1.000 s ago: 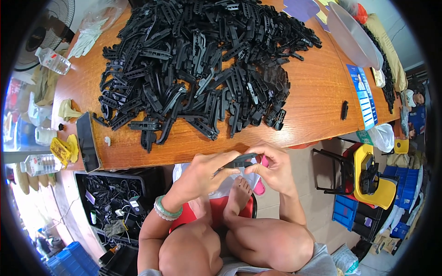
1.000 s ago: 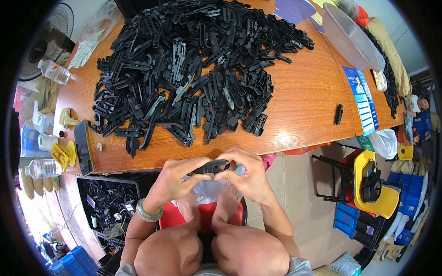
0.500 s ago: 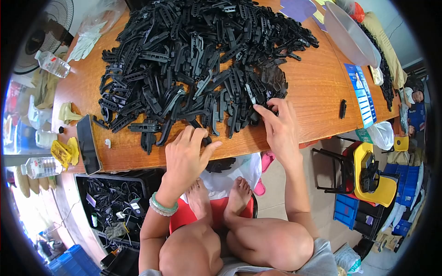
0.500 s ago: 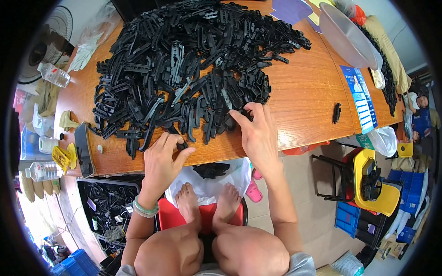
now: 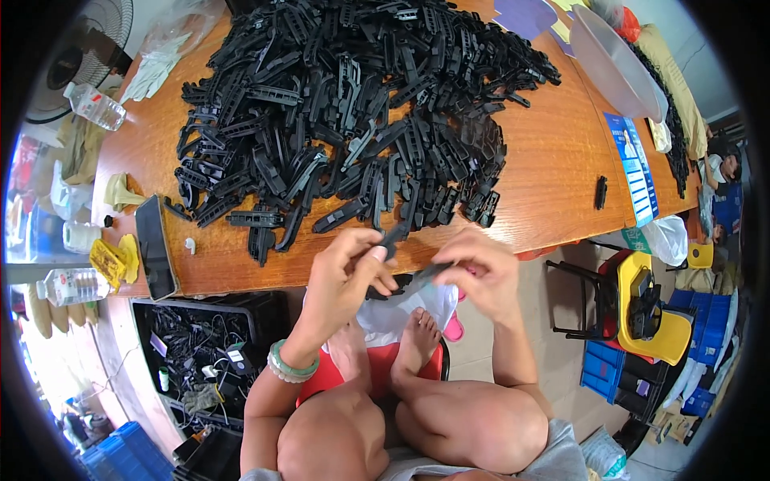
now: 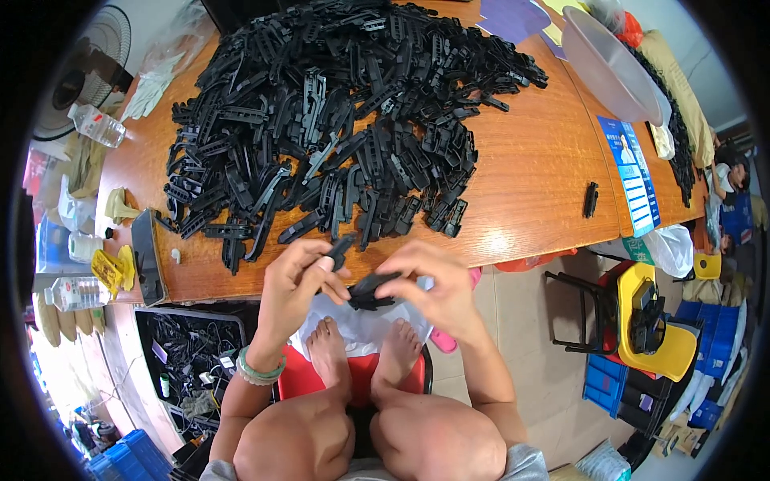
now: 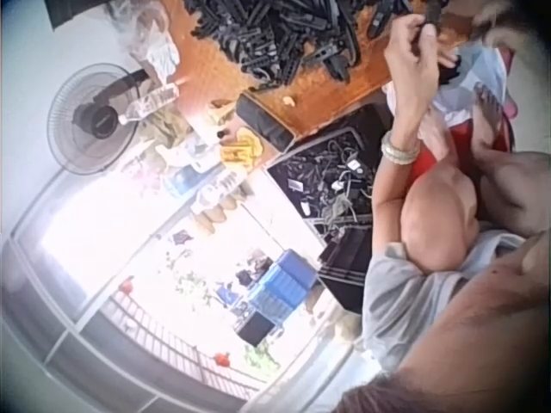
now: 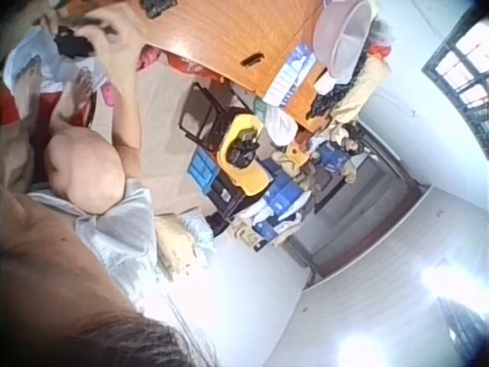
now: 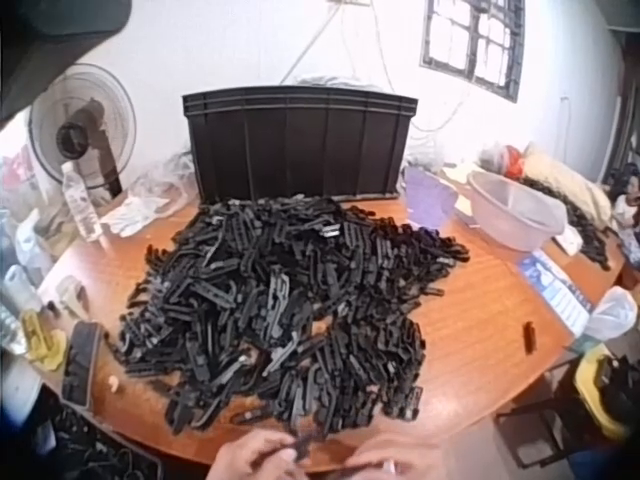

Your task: The person repeatedly picks up plastic components from a pile on the table and assembles them together by hand.

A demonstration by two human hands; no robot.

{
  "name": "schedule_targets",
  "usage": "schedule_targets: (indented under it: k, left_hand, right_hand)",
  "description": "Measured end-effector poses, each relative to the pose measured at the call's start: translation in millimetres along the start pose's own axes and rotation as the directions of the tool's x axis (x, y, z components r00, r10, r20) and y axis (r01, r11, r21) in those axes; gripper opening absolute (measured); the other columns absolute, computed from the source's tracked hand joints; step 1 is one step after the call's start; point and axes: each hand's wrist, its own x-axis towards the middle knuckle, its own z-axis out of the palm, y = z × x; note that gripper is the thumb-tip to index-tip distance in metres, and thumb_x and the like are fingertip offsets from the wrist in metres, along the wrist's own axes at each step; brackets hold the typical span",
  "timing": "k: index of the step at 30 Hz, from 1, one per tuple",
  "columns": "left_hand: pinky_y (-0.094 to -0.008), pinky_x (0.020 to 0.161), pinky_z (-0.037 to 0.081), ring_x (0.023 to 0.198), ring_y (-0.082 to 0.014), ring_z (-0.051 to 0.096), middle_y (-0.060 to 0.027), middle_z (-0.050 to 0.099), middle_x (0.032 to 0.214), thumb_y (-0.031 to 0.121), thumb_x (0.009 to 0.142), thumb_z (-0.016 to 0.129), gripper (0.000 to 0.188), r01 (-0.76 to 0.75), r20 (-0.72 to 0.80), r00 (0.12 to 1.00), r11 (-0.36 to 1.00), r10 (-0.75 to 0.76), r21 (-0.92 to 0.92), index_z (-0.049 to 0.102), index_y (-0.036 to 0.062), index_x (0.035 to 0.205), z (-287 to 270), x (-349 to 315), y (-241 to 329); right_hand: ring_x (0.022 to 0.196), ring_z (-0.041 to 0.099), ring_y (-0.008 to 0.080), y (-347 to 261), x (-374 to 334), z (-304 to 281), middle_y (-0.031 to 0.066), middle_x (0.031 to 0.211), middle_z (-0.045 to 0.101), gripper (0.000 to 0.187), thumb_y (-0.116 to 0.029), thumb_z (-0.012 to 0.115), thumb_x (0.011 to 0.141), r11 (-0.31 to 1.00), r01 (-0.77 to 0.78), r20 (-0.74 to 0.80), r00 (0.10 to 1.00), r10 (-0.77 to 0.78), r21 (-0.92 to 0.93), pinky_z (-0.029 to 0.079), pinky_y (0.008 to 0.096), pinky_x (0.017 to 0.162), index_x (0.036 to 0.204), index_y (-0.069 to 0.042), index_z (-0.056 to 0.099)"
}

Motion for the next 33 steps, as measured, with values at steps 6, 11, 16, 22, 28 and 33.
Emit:
schedule_targets:
  k: [6,11,16,22,28,33]
  left_hand:
    - [-0.025,0.058,0.055,0.069,-0.016,0.066,-0.0133,0.064,0.086,0.004,0.092,0.052,0.023,0.17,0.186,0.97,0.983,-0.154,-0.075,0.056,-0.0109,0.108,-2.0,-0.4,4.6]
    - [-0.0271,0.067,0.055,0.079,-0.0178,0.068,-0.0114,0.066,0.091,0.008,0.09,0.058,0.032,0.047,0.16,0.986,0.999,-0.045,-0.008,0.053,-0.0059,0.119,19.9,-9.6,9.6]
    - [-0.0345,0.069,0.053,0.082,-0.0313,0.066,-0.0211,0.064,0.092,0.006,0.082,0.065,0.045,-0.329,0.188,0.943,0.849,0.274,0.414,0.048,-0.0016,0.123,19.2,-13.8,2.4]
    - [-0.037,0.066,0.051,0.078,-0.0363,0.063,-0.0198,0.063,0.091,0.007,0.081,0.065,0.043,-0.427,0.241,0.904,0.785,0.354,0.448,0.05,-0.0014,0.121,13.9,-13.0,1.0]
    - [-0.0348,0.065,0.051,0.076,-0.0342,0.065,-0.0202,0.065,0.091,0.007,0.08,0.067,0.037,-0.373,0.233,0.924,0.846,0.302,0.382,0.056,-0.0031,0.114,9.1,-14.1,1.0]
    - [-0.0336,0.061,0.051,0.072,-0.0318,0.065,-0.0196,0.065,0.088,0.009,0.079,0.069,0.036,-0.306,0.204,0.948,0.878,0.245,0.367,0.058,-0.0035,0.111,11.4,-17.2,8.1]
  right_hand:
    - [0.075,0.063,0.0195,-12.6,-8.8,23.8,0.0115,0.085,0.065,0.027,0.005,0.073,0.067,0.985,0.055,0.057,0.997,-0.046,-0.161,0.051,0.0276,0.063,0.093,0.0,0.069]
    - [0.078,0.064,0.0215,-21.0,-12.8,22.0,0.013,0.087,0.066,0.027,0.007,0.074,0.066,0.943,0.116,-0.074,0.987,-0.146,-0.313,0.052,0.0289,0.065,0.093,0.001,0.067]
    - [0.076,0.064,0.0221,-19.7,-16.0,24.8,0.0137,0.085,0.066,0.027,0.007,0.074,0.067,0.939,0.151,-0.063,0.982,-0.178,-0.308,0.052,0.0288,0.064,0.092,0.002,0.066]
    - [0.078,0.063,0.0201,-14.9,-21.4,18.6,0.0135,0.089,0.066,0.031,0.002,0.076,0.067,0.973,0.101,-0.015,0.994,-0.106,-0.21,0.05,0.0269,0.064,0.096,0.001,0.066]
    - [0.083,0.061,0.0194,-18.7,-11.8,14.8,0.0132,0.1,0.063,0.052,-0.013,0.079,0.066,0.976,0.03,0.051,0.998,-0.02,-0.214,0.048,0.0288,0.071,0.113,0.0,0.061]
    - [0.082,0.061,0.0199,-17.8,-12.0,9.3,0.0121,0.095,0.063,0.055,-0.014,0.079,0.065,0.994,-0.033,0.114,0.992,0.045,-0.105,0.048,0.029,0.072,0.114,0.0,0.06]
